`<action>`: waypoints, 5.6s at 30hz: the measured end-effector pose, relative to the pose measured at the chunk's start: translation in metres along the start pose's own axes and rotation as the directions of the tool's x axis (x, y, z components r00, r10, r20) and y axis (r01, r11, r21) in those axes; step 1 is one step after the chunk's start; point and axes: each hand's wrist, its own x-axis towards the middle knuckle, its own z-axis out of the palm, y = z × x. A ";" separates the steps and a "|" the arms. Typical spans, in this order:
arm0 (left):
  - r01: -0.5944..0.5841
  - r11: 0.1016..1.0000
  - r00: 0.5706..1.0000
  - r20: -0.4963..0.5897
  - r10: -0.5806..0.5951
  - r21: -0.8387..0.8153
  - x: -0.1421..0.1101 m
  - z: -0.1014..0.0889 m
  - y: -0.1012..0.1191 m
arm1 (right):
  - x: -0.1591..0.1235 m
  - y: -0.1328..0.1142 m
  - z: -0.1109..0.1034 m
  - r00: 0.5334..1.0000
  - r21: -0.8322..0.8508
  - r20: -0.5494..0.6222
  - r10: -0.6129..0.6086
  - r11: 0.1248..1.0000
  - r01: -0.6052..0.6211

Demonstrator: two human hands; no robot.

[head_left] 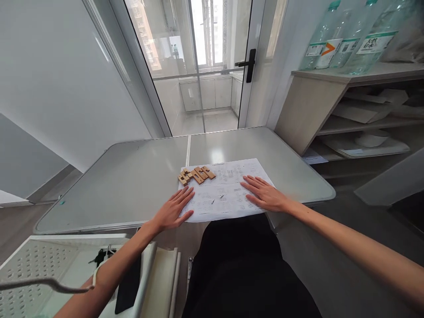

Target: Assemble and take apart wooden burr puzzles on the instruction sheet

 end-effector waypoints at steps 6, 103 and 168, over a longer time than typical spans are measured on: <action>-0.007 1.000 1.000 -0.021 0.007 0.020 -0.001 0.000 0.001 | -0.001 -0.001 0.001 0.999 -0.014 -0.044 0.023 1.000 -0.024; 0.466 0.802 0.660 -0.456 -0.596 -0.373 0.070 0.022 -0.021 | -0.016 -0.039 -0.039 0.915 -0.184 -0.034 -0.402 0.902 0.390; 0.137 0.629 0.847 -0.239 -0.475 -0.765 0.076 0.024 0.068 | 0.037 -0.083 0.020 0.895 0.740 -0.275 0.350 0.672 -0.035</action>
